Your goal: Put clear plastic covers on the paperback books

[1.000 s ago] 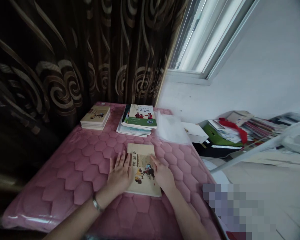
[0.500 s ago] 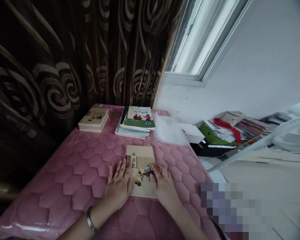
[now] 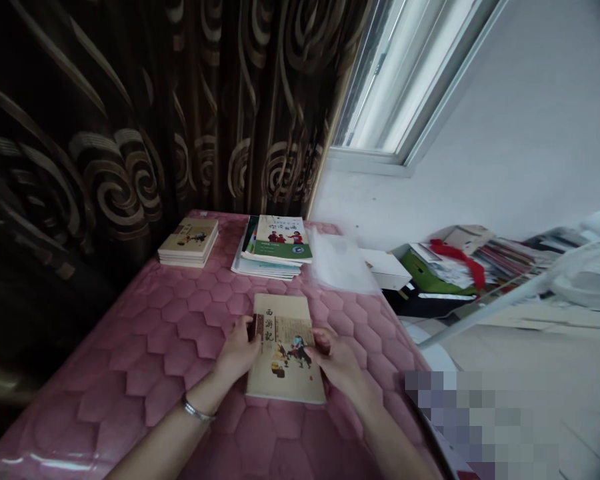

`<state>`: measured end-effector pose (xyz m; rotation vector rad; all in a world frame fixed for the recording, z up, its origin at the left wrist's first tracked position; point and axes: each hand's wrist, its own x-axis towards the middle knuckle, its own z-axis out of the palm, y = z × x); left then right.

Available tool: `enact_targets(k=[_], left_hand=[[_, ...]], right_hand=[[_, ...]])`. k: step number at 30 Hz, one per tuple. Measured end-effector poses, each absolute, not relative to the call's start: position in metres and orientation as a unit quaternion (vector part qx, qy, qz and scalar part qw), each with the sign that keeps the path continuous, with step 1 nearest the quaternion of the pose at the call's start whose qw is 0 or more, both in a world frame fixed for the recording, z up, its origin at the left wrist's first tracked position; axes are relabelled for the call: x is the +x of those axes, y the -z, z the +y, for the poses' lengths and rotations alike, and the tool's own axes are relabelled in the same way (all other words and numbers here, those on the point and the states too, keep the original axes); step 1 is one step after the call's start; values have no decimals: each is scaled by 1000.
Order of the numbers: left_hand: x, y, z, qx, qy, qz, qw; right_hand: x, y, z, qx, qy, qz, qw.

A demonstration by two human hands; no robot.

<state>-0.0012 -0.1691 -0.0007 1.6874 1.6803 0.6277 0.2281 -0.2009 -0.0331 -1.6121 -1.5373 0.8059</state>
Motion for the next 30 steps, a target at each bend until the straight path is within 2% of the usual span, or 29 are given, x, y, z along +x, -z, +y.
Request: enact_targets(k=[4, 12, 19, 25, 30], left_hand=[[0, -1, -152, 568, -259, 675, 392], [15, -1, -147, 528, -293, 647, 467], [27, -9, -164, 324, -409, 490, 698], [30, -24, -182, 402, -464, 432, 660], [29, -45, -205, 472, -481, 340, 656]], right_hand=[[228, 35, -203, -613, -354, -589, 390], [230, 39, -203, -632, -364, -564, 388], [231, 43, -206, -629, -351, -575, 389], [227, 43, -210, -630, -312, -560, 438], [227, 22, -224, -595, -410, -496, 482]])
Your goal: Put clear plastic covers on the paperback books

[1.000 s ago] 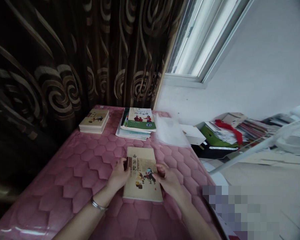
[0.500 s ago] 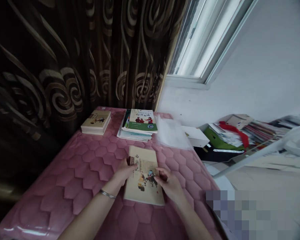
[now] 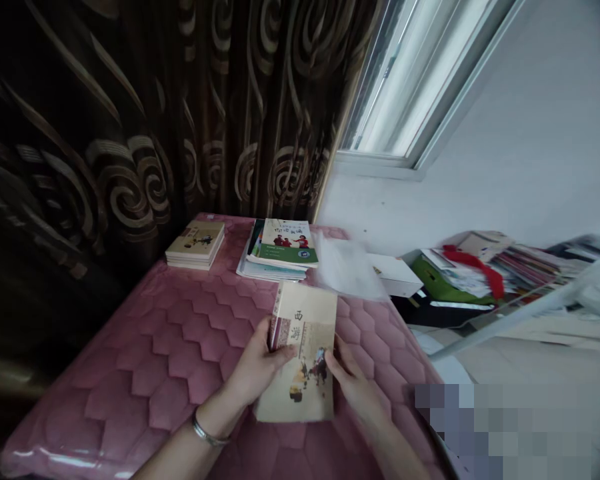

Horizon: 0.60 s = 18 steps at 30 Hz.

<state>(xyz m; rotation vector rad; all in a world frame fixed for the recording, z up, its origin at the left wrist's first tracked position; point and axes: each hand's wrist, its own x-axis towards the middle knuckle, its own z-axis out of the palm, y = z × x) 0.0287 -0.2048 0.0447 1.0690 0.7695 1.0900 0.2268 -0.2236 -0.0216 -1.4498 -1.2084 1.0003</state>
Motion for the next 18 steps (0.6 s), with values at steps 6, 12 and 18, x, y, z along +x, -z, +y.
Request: enact_targets(k=[6, 12, 18], left_hand=[[24, -62, -222, 437, -488, 300, 694], [15, -62, -222, 305, -530, 351, 709], [-6, -37, -193, 267, -523, 378, 715]], right_hand=[[218, 18, -236, -540, -546, -331, 547], [203, -6, -241, -493, -613, -313, 533], [208, -51, -221, -497, -499, -520, 483]])
